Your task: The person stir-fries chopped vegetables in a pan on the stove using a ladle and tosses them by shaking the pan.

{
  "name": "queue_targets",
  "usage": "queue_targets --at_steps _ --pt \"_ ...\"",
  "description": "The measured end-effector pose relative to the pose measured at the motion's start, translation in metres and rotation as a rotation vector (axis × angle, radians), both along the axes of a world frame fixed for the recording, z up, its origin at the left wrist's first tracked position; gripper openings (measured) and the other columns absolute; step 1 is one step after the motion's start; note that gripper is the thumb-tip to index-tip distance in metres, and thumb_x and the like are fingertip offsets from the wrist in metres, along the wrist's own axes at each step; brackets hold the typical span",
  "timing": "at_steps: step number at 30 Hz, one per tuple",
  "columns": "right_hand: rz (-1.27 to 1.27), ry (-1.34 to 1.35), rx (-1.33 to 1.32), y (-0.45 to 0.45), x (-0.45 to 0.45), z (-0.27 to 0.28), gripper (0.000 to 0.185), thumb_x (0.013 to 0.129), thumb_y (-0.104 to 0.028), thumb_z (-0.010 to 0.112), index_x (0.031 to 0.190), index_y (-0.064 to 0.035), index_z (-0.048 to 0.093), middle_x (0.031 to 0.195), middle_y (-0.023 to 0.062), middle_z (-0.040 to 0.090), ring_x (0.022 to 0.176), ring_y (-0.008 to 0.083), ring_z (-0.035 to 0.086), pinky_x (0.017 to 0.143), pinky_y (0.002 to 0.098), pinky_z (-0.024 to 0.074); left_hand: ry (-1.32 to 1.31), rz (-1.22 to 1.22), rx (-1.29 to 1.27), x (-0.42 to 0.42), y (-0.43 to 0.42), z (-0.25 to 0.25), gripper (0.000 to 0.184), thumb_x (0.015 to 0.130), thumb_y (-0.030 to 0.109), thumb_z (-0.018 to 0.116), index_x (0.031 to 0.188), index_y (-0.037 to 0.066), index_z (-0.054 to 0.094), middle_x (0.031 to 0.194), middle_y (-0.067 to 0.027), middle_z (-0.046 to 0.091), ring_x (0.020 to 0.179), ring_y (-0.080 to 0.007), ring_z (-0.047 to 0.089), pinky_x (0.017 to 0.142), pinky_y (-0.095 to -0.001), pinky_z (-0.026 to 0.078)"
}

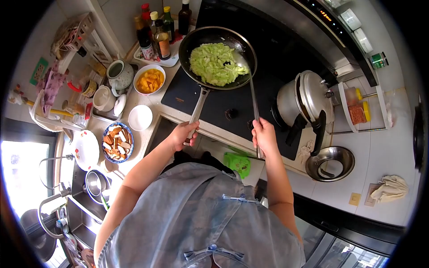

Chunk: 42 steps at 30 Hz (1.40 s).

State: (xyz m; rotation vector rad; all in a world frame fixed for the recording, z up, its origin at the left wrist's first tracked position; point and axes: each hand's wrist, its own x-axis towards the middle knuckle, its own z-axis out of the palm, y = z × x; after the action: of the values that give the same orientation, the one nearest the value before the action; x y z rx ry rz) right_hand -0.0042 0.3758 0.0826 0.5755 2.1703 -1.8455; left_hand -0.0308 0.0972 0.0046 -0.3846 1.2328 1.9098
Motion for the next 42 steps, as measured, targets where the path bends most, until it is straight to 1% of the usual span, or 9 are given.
queue_targets --at_steps 8,13,14,19,26,29,35,40,42 --pt "0.152 -0.202 -0.188 0.014 0.034 0.060 0.017 0.093 -0.018 0.047 0.098 -0.0020 0.050 0.057 0.0006 0.044 0.034 0.0059 0.037 0.030 0.0209 0.0302 -0.007 -0.008 0.009 0.000 0.000 0.002 0.029 0.089 0.034 0.053 0.085 0.006 0.047 0.063 -0.0024 0.044 0.042 -0.0135 0.041 0.041 -0.0253 0.033" --pt "0.296 -0.162 -0.112 0.020 0.008 0.026 0.015 0.092 -0.017 0.048 0.086 -0.0031 0.051 0.055 -0.0010 0.045 0.035 0.0063 0.038 0.032 0.0222 0.0299 0.004 0.001 0.035 0.000 0.001 0.002 0.028 0.089 0.033 0.053 0.085 0.006 0.047 0.063 -0.0026 0.045 0.042 -0.0137 0.041 0.041 -0.0256 0.033" --pt "0.224 -0.135 -0.066 0.016 -0.001 0.021 0.019 0.092 -0.017 0.048 0.078 -0.0038 0.048 0.055 0.0003 0.045 0.034 0.0072 0.038 0.032 0.0231 0.0312 0.007 0.006 0.033 0.001 0.001 0.002 0.028 0.089 0.033 0.053 0.085 0.006 0.047 0.063 -0.0026 0.045 0.042 -0.0138 0.041 0.041 -0.0257 0.033" --pt "0.056 0.007 -0.044 0.007 -0.021 0.019 0.016 0.092 -0.016 0.048 0.093 -0.0024 0.054 0.055 0.0003 0.045 0.034 0.0068 0.039 0.030 0.0238 0.0305 -0.004 0.006 0.017 0.000 0.001 0.000 0.029 0.089 0.033 0.053 0.085 0.006 0.047 0.061 -0.0026 0.044 0.042 -0.0144 0.041 0.041 -0.0264 0.034" --pt "0.233 -0.157 -0.055 0.036 -0.006 0.026 0.020 0.092 -0.016 0.047 0.106 -0.0026 0.053 0.058 -0.0004 0.045 0.033 0.0049 0.037 0.029 0.0212 0.0305 -0.013 0.007 0.020 0.000 0.001 0.004 0.028 0.089 0.033 0.053 0.085 0.006 0.047 0.061 -0.0029 0.045 0.041 -0.0145 0.041 0.040 -0.0261 0.033" --pt "0.141 -0.082 0.008 0.021 -0.010 0.019 0.020 0.092 -0.016 0.048 0.106 -0.0022 0.053 0.057 -0.0010 0.045 0.033 0.0047 0.037 0.030 0.0209 0.0308 -0.005 0.008 0.011 0.000 0.001 0.004 0.028 0.089 0.033 0.053 0.085 0.006 0.047 0.061 -0.0031 0.045 0.041 -0.0147 0.042 0.040 -0.0259 0.033" --pt "0.198 -0.187 -0.297 -0.003 0.003 0.027 0.015 0.093 -0.018 0.047 0.092 -0.0038 0.051 0.056 0.0002 0.044 0.035 0.0051 0.036 0.030 0.0208 0.0300 0.014 0.016 0.035 0.001 0.001 -0.002 0.028 0.089 0.032 0.053 0.084 0.006 0.047 0.061 -0.0030 0.045 0.041 -0.0146 0.042 0.039 -0.0261 0.033" --pt "0.090 -0.097 -0.166 -0.001 -0.014 0.012 0.015 0.092 -0.018 0.048 0.089 -0.0039 0.051 0.056 0.0005 0.045 0.034 0.0058 0.038 0.030 0.0220 0.0300 0.007 0.010 0.018 0.002 0.002 0.004 0.027 0.089 0.032 0.053 0.084 0.006 0.047 0.060 -0.0030 0.045 0.041 -0.0146 0.042 0.039 -0.0263 0.033" --pt "0.082 -0.080 -0.118 0.005 -0.010 0.022 0.016 0.092 -0.017 0.048 0.097 -0.0027 0.054 0.057 0.0005 0.046 0.035 0.0064 0.039 0.030 0.0228 0.0302 0.009 0.019 0.020 0.001 0.001 0.004 0.027 0.089 0.032 0.053 0.084 0.006 0.047 0.060 -0.0030 0.045 0.041 -0.0147 0.042 0.039 -0.0263 0.033"
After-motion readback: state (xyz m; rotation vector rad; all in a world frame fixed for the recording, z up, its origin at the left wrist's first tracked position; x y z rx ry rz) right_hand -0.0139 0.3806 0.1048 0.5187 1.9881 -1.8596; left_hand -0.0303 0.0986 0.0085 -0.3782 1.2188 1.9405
